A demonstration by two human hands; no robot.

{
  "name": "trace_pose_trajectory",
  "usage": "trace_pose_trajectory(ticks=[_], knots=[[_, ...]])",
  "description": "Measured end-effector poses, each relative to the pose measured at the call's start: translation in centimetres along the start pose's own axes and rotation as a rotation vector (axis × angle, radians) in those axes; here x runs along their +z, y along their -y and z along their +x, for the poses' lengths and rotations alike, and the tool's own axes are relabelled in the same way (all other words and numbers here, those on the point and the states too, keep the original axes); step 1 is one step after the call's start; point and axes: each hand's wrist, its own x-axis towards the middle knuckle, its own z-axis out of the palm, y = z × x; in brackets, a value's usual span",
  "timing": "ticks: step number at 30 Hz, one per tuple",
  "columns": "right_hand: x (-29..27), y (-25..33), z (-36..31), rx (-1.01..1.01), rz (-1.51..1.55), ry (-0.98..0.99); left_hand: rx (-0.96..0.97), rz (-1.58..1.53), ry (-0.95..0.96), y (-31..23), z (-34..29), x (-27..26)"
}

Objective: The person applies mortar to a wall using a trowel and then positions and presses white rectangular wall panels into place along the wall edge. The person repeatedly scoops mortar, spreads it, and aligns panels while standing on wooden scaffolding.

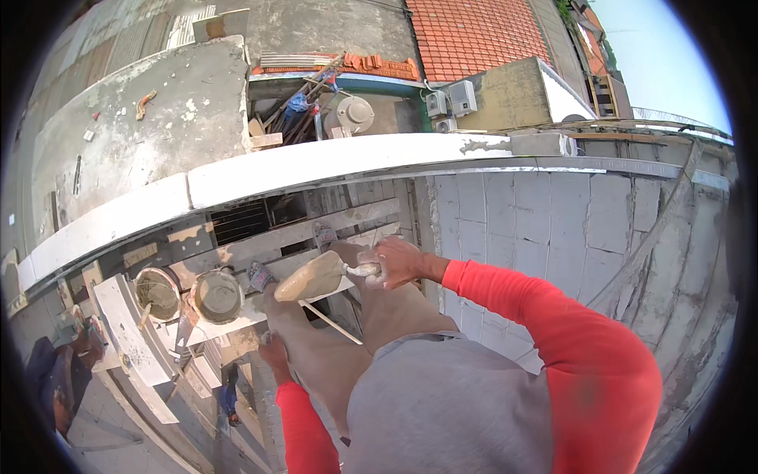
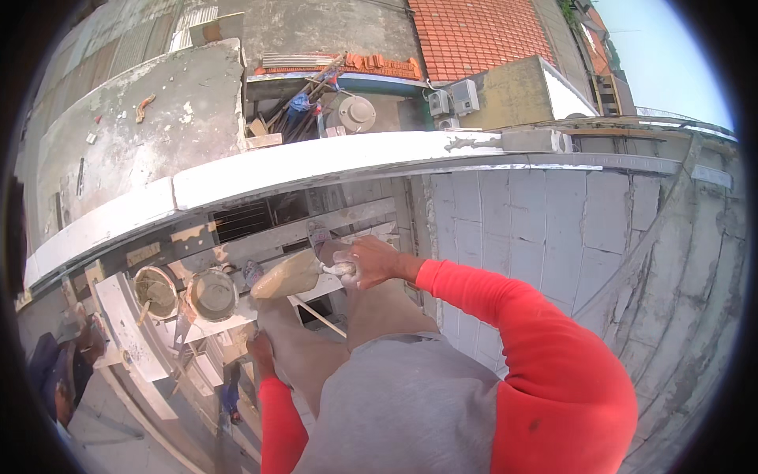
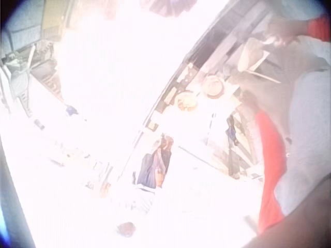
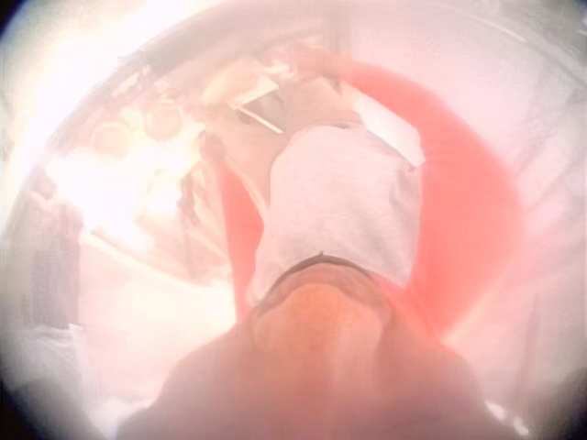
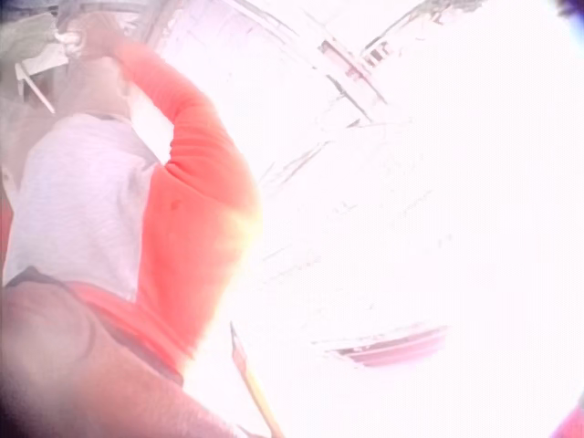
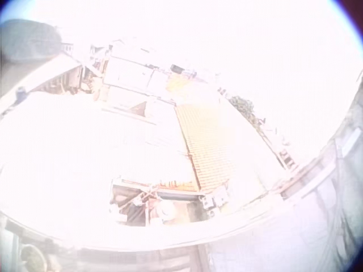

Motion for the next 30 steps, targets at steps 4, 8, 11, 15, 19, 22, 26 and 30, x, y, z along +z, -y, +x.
trace_pose_trajectory(ticks=[4, 8, 11, 15, 19, 22, 26, 30], knots=[[-1.3, -4.0, -11.8, 0.235, 0.091, -0.375, -0.24, -0.239, 0.235, 2.4, 2.5, -3.1], [0.1, -7.2, -17.7, 0.49, 0.418, -0.802, 0.114, -0.158, 0.536, 0.1, 5.9, -5.2], [1.1, -9.1, -17.0, 0.654, 0.678, -1.066, 0.181, -0.194, 0.508, -4.5, 4.9, -6.9], [-1.1, -10.9, -12.0, 0.459, 1.606, -1.296, -0.027, -0.24, 0.291, -13.1, 1.1, -9.9], [-6.2, -11.0, -5.8, -0.056, 2.301, -1.365, -0.076, -0.269, 0.148, -19.5, -1.4, -12.0], [-9.5, -11.2, -1.6, -0.301, 2.546, -1.358, -0.017, -0.217, 0.185, -20.7, -2.3, -14.2], [-10.0, -9.5, 2.0, -0.447, 2.64, -1.378, -0.041, -0.218, 0.139, -18.3, -2.6, -16.6], [-9.3, -8.9, 2.5, -0.445, 2.692, -1.345, -0.048, -0.16, 0.359, -13.3, -2.4, -19.8]])
